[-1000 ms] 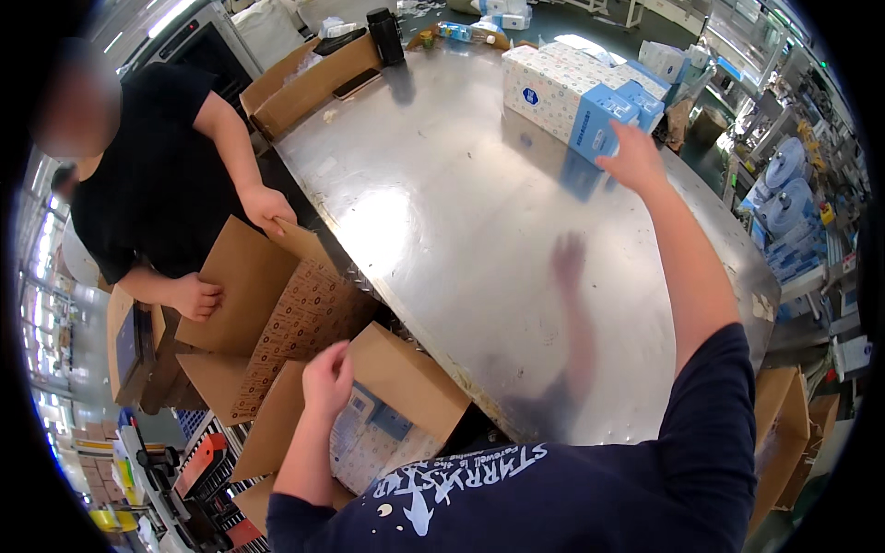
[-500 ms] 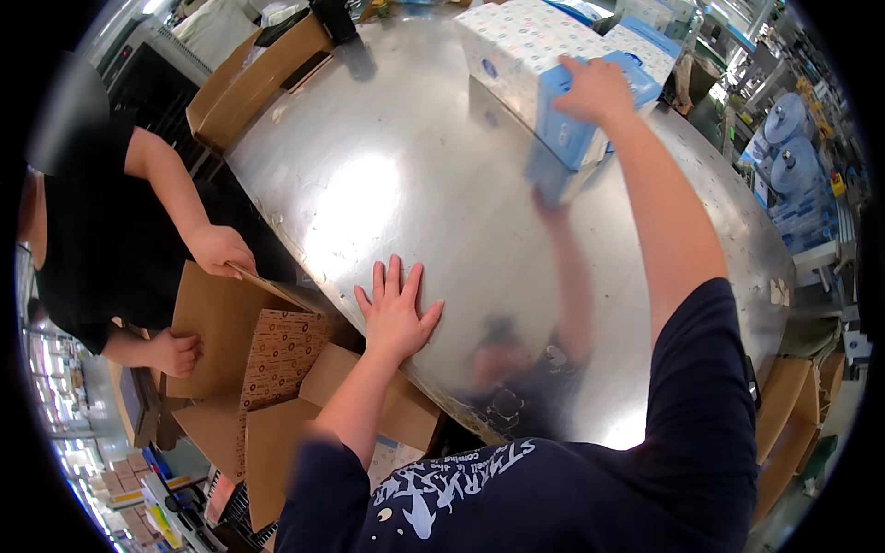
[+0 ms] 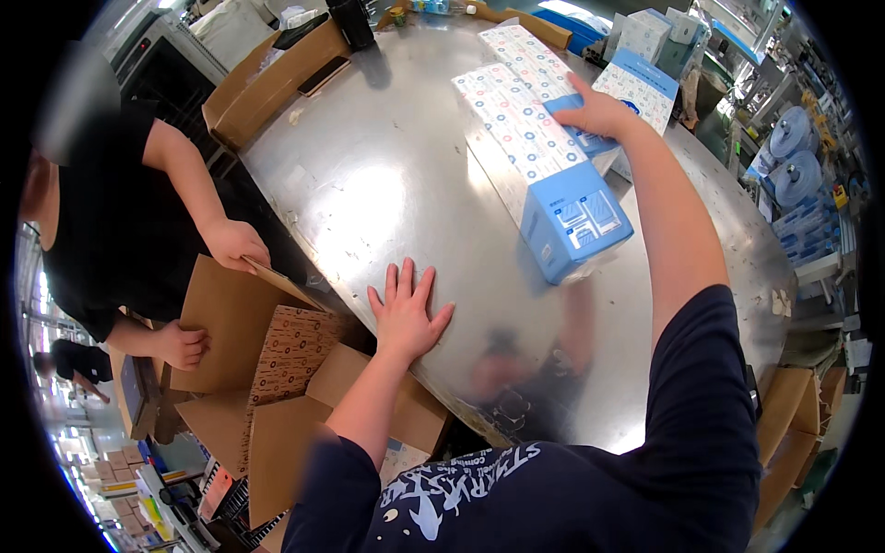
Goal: The person packs multiple cardboard boxes by placing stacks of packaged blue items inside them and then placing the filled boxes onto a conveyor belt.
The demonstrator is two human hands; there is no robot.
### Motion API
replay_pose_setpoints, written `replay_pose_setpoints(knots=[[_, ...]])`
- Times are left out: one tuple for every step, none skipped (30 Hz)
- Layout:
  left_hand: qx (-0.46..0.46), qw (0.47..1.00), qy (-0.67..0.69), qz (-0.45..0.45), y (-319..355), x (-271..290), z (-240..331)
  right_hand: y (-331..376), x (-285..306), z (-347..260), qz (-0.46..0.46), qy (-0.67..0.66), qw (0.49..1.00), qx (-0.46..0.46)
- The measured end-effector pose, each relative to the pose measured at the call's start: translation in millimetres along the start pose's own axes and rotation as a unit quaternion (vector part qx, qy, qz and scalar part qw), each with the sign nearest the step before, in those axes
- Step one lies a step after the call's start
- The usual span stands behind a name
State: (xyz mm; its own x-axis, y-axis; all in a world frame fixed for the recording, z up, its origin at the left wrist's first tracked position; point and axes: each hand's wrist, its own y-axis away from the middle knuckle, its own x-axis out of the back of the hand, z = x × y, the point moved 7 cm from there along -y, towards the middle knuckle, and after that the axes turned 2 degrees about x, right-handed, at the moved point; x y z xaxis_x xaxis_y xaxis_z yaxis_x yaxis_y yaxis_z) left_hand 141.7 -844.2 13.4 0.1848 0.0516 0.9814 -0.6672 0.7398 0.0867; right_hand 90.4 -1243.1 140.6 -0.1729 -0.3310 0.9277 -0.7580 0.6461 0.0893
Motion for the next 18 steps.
replay_pose_setpoints(knots=[[-0.003,1.000,-0.005,0.002,-2,3,2,2,-3,-2,-0.001,0.006,1.000,0.017],[0.003,1.000,-0.007,0.003,0,4,-1,17,-6,-15,-0.026,0.020,0.999,0.032],[0.006,1.000,-0.008,0.003,1,2,-2,35,-11,-22,-0.066,0.012,0.997,0.039],[0.004,1.000,0.014,0.006,2,0,-5,55,-16,-24,-0.103,0.004,0.994,0.040],[0.002,0.999,0.036,0.009,1,-2,-10,82,-17,-26,-0.102,0.015,0.993,0.059],[0.000,0.998,0.057,0.017,0,-3,-12,108,-17,-30,-0.099,0.026,0.991,0.080],[0.001,0.997,0.065,0.027,0,-4,-13,119,-19,-31,-0.097,0.033,0.989,0.104],[-0.004,0.997,0.072,0.034,0,-4,-13,117,-17,-13,-0.072,-0.020,0.995,0.064],[-0.005,0.996,0.076,0.040,1,-3,-15,111,-15,6,-0.047,-0.075,0.996,0.026],[-0.008,0.997,0.063,0.044,1,-2,-11,104,-6,23,-0.004,-0.094,0.995,-0.023],[-0.008,0.997,0.057,0.048,2,-3,-11,98,5,33,0.040,-0.120,0.990,-0.067],[-0.012,0.997,0.051,0.053,2,-6,-12,90,20,58,0.196,-0.020,0.978,-0.068],[-0.012,0.997,0.043,0.057,2,-6,-14,85,11,85,0.208,-0.037,0.972,-0.103],[-0.013,0.998,0.037,0.059,3,-4,-13,82,3,117,0.221,-0.053,0.964,-0.137],[-0.015,0.998,0.033,0.055,0,-6,-12,77,-38,167,0.131,-0.316,0.923,-0.178],[-0.022,0.998,0.034,0.053,-4,-6,-11,77,-83,198,0.025,-0.550,0.809,-0.206],[-0.021,0.997,0.040,0.055,-1,-9,-12,85,-97,202,0.006,-0.594,0.784,-0.182],[-0.020,0.998,0.027,0.049,0,-11,-11,103,-103,198,-0.010,-0.634,0.756,-0.163]])
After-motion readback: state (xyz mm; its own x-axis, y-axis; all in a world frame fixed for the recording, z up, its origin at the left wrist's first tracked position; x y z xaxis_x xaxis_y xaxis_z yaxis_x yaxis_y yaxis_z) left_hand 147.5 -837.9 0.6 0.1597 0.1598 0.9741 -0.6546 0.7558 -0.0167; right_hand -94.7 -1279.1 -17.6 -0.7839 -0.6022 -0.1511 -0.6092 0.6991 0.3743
